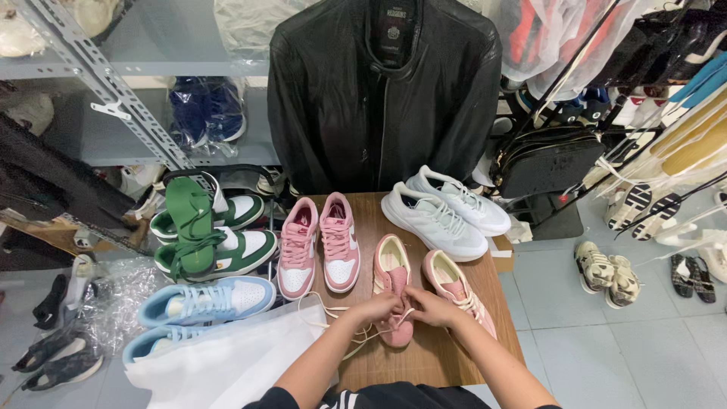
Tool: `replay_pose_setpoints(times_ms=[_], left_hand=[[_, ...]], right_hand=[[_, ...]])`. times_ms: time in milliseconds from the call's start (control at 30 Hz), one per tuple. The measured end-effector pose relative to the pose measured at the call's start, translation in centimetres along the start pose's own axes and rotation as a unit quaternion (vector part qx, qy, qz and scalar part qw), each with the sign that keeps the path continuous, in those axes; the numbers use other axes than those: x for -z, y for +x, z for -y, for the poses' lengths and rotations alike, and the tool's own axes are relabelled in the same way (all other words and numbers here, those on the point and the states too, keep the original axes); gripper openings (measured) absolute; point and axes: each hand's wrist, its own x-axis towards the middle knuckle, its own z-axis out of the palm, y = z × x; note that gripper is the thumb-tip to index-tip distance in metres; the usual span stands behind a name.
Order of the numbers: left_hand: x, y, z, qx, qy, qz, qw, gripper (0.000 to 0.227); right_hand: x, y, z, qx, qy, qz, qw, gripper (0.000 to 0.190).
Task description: The person laces two pink sneakers on a wooden table by threading the laces through the eyelets and pulling them tight.
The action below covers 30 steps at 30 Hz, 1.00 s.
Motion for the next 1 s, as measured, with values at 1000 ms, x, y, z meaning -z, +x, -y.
replay_pose_setpoints(times_ms=[1000], left_hand=[[-1.5, 3.1, 3.2, -0.036, -0.003, -0.189, 0.981, 0.008]], right_hand=[[0.2, -0.6, 2.1, 0.008, 0.012, -0.023, 1.000, 0.037]])
